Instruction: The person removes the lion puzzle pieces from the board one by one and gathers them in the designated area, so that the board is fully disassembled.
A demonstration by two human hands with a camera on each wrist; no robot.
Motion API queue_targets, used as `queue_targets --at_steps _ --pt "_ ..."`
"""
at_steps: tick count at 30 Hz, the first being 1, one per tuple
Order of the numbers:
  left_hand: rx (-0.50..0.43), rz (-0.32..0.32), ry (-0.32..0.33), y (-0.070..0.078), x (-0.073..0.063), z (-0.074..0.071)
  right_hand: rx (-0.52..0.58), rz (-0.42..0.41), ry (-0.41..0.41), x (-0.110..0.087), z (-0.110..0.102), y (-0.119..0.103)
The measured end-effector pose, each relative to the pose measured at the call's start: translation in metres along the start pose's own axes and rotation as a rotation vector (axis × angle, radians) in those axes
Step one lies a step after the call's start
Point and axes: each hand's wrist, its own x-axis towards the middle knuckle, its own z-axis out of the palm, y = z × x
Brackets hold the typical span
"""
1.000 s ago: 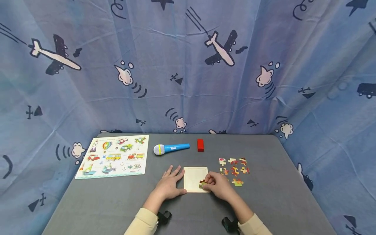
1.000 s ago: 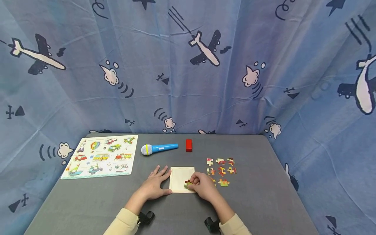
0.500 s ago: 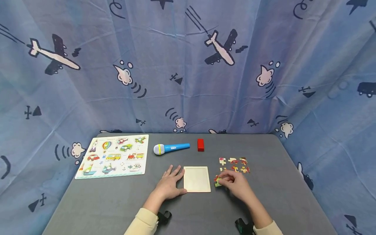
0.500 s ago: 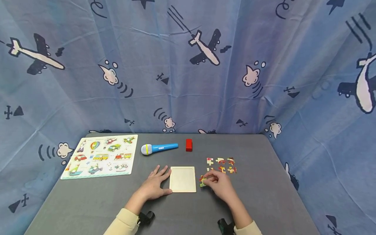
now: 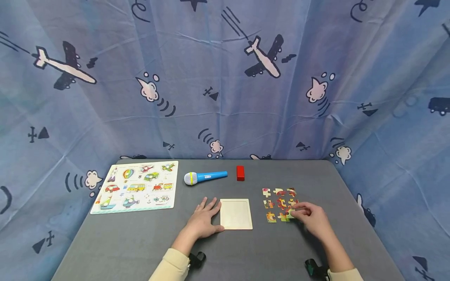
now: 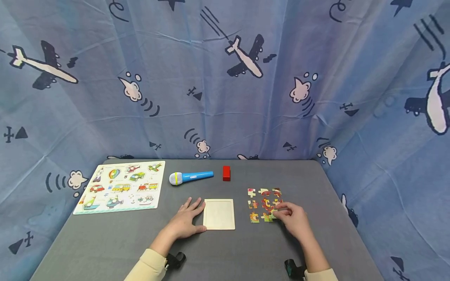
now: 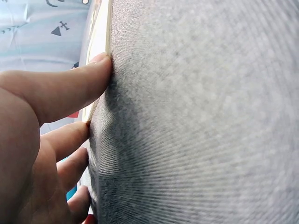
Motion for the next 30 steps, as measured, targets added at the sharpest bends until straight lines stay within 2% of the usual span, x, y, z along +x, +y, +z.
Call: queue_targets --at_steps 5,10,16,21,26,30 --pt "0.004 -0.004 0.0 0.0 0.0 -0.001 -0.053 0.002 0.002 0.007 -0.009 0.021" --pt "0.003 -0.001 -0.005 0.0 0.001 -0.002 -0.068 0.022 -0.011 0.011 -0.013 0.03" --pt "0.008 0.003 -0.004 -0.002 0.001 -0.001 -0.112 0.074 -0.014 0.015 -0.013 0.032" --pt "-0.012 0.008 -0.009 -0.004 0.001 0.0 -0.177 0.055 0.014 0.016 -0.011 0.034" --pt "-0.038 0.025 -0.005 -0.004 0.0 0.0 -0.189 0.033 0.024 0.015 -0.012 0.034" --pt "-0.074 0.063 0.046 -0.01 -0.002 0.004 -0.188 0.016 0.046 0.014 -0.014 0.03"
